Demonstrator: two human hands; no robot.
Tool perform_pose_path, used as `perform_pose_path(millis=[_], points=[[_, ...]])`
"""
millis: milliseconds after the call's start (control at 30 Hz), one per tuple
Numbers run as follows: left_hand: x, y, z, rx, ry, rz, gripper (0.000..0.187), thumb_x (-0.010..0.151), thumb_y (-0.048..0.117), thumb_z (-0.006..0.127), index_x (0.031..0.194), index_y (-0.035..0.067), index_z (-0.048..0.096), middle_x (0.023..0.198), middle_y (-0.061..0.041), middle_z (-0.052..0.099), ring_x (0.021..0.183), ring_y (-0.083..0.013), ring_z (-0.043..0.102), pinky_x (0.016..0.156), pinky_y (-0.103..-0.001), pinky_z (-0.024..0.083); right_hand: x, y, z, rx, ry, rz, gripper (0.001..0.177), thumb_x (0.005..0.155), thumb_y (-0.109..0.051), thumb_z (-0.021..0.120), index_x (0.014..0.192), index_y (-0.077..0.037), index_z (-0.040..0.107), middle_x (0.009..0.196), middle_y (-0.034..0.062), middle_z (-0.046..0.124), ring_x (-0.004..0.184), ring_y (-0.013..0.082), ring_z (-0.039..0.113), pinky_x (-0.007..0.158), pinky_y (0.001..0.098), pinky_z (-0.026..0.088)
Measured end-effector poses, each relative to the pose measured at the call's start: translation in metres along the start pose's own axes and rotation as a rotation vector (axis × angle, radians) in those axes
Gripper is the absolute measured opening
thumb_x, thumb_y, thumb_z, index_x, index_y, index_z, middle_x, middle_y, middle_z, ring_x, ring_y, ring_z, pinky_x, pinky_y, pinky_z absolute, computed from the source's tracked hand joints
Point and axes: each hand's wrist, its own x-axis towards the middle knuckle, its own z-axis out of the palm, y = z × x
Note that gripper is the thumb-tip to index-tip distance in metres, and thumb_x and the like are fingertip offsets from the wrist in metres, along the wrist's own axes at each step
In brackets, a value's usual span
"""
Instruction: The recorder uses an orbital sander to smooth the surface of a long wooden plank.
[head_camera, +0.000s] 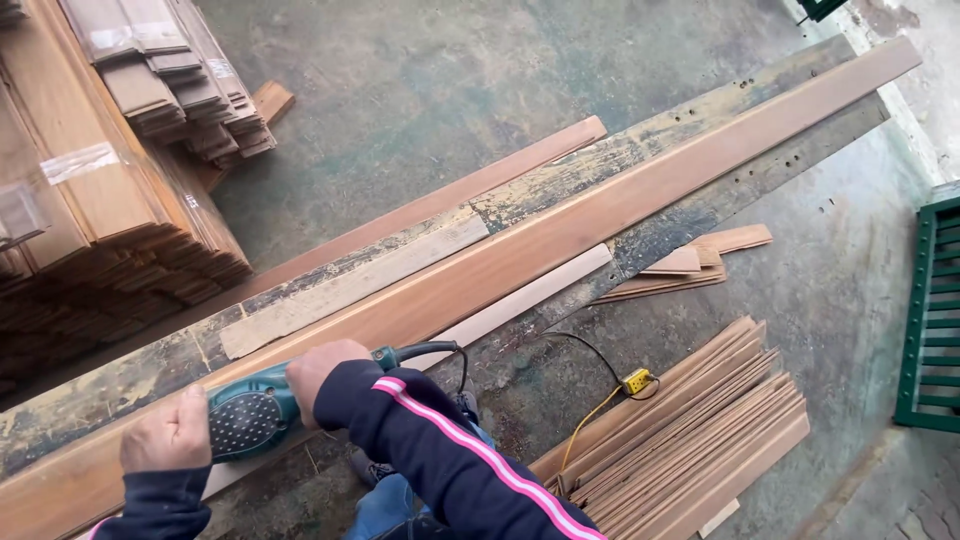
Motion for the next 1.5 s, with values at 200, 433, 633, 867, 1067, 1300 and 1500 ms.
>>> perform_pose_path(millis=[200,433,633,867,1067,1300,1500], points=[[0.006,0.104,0.036,-0.065,-0.103,0.076,0.057,0.107,0.042,0.045,0.074,0.005,0.072,0.072,-0.022,0.068,0.068,-0.0406,0.067,0.071,-0.051,0.052,-0.036,0.076,-0.027,-0.007,-0.09,0.119,0.022,0.071,-0.022,0.073,0.089,-0.01,0.077,0.087,0.0146,0.077,0.083,0.0315,0.077,0.078,0.0451,0.061],[0.002,0.208,0.102,-0.176,-0.046,0.056,0.047,0.095,0.039,0.048,0.071,0.009,0.075,0.068,-0.021,0.069,0.065,-0.044,0.068,0.062,-0.056,0.053,-0.069,0.163,-0.048,-0.162,-0.084,0.121,0.032,0.07,-0.026,0.074,0.1,-0.019,0.074,0.089,0.0157,0.075,0.09,0.0364,0.073,0.08,0.0496,0.058],[0.011,0.229,0.09,-0.332,-0.036,0.095,0.046,0.093,0.039,0.05,0.075,0.008,0.078,0.074,-0.021,0.072,0.071,-0.0431,0.07,0.072,-0.055,0.055,-0.057,0.172,-0.063,-0.257,-0.134,0.245,0.043,0.065,-0.034,0.085,0.105,-0.021,0.074,0.094,0.013,0.077,0.097,0.0334,0.073,0.086,0.0455,0.057],[0.039,0.156,0.062,-0.325,-0.033,0.053,0.046,0.093,0.038,0.047,0.077,0.009,0.078,0.076,-0.021,0.072,0.07,-0.0402,0.071,0.07,-0.05,0.056,-0.004,0.109,-0.059,-0.22,-0.146,0.183,0.041,0.068,-0.034,0.082,0.106,-0.022,0.075,0.093,0.0151,0.077,0.093,0.0357,0.073,0.084,0.0464,0.058],[0.057,0.063,0.036,-0.197,0.036,0.022,0.051,0.098,0.038,0.044,0.07,0.008,0.075,0.065,-0.019,0.069,0.059,-0.0361,0.067,0.061,-0.049,0.053,0.047,0.047,-0.035,-0.207,-0.098,0.023,0.028,0.069,-0.026,0.075,0.097,-0.02,0.077,0.09,0.0144,0.076,0.089,0.0345,0.074,0.082,0.0454,0.058],[0.06,-0.003,-0.016,-0.165,0.1,-0.013,0.05,0.1,0.039,0.048,0.072,0.007,0.075,0.065,-0.022,0.066,0.059,-0.0398,0.064,0.06,-0.049,0.05,0.079,-0.015,-0.011,-0.205,-0.112,-0.024,0.026,0.068,-0.018,0.072,0.091,-0.008,0.077,0.088,0.0186,0.075,0.087,0.0344,0.074,0.082,0.0438,0.059],[0.057,0.011,-0.016,-0.218,0.066,-0.003,0.05,0.101,0.039,0.05,0.072,0.005,0.072,0.064,-0.021,0.063,0.059,-0.0385,0.063,0.059,-0.047,0.049,0.059,-0.01,-0.028,-0.162,-0.067,-0.008,0.025,0.071,-0.022,0.073,0.091,-0.008,0.077,0.09,0.0194,0.075,0.088,0.0361,0.073,0.081,0.0452,0.059]])
